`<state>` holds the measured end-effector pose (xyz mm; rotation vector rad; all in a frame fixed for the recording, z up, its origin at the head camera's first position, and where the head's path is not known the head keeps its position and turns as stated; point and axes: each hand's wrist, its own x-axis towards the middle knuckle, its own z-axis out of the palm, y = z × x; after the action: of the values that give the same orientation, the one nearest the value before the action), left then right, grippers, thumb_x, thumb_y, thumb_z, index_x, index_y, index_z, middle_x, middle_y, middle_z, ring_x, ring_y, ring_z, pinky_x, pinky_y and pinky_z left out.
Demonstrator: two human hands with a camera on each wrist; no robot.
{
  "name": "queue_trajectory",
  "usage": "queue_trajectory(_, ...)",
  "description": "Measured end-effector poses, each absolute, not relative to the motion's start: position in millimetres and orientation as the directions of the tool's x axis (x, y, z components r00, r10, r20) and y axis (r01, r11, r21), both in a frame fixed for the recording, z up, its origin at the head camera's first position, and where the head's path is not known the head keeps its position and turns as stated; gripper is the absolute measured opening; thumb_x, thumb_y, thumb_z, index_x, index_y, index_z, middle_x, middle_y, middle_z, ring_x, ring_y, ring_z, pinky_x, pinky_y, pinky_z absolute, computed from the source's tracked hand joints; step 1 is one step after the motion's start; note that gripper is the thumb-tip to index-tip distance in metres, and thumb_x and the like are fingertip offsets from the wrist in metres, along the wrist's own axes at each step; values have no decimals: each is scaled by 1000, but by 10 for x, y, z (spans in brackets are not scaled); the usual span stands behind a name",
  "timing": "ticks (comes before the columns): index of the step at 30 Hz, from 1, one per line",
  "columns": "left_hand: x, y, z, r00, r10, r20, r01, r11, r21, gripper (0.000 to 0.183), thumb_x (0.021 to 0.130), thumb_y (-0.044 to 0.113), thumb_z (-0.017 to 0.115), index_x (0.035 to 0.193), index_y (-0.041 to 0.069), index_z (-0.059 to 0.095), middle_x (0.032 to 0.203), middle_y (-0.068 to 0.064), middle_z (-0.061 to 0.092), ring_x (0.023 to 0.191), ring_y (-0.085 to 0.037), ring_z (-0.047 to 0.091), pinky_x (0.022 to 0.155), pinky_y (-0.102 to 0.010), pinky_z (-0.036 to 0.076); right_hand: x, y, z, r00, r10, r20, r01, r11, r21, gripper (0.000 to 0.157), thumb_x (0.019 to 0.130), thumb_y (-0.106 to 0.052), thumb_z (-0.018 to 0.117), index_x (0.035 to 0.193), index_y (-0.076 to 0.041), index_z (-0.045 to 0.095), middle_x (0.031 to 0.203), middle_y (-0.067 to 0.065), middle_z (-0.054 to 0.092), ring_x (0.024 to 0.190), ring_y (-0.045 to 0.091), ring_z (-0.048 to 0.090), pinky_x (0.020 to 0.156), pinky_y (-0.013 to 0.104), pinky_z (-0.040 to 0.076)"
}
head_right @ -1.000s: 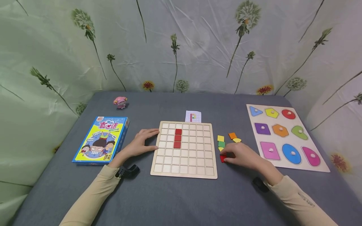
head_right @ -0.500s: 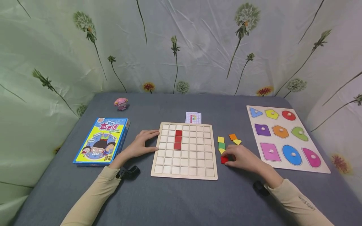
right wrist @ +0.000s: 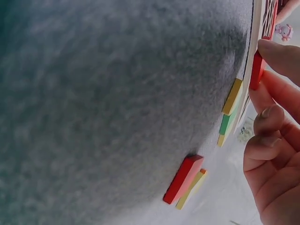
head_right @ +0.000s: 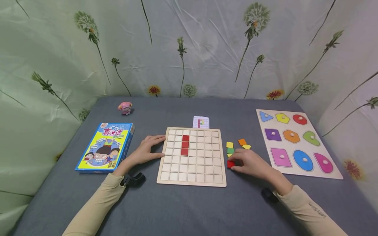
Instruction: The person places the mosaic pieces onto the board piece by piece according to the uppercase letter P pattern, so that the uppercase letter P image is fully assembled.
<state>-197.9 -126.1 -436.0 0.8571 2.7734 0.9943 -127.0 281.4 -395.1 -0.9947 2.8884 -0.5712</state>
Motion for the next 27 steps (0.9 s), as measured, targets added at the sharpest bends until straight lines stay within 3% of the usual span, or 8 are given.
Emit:
queue_trajectory(7,-1981,-1261,-4365,-839,531,115,483,631,607,67,80,29,72,138,7,47,144,-13,45,126,-32,38,98,-54,28,-1297,2727,-3954,-782,-618,81,-599,709,-372,26,74,-18,78,100,-13,72,89,-4,64,73,2,47,61,15,40)
queue_trajectory(13,-1979,-1261,-4356,-839,532,113,483,634,604,67,81,29,71,139,7,46,145,-13,45,127,-32,38,98,-54,27,-1343,2641,-3962,-765,-633,122,-626,685,-372,26,75,-18,78,99,-14,72,85,-7,61,67,-2,44,58,13,37)
queue_trajectory(27,-1981,-1264,-4357,-842,528,110,478,636,605,68,80,29,72,139,7,46,145,-12,45,127,-31,38,99,-54,27,-1410,2463,-3945,-744,-659,114,-647,667,-370,26,76,-23,76,100,-16,71,90,-8,64,72,2,48,62,14,40)
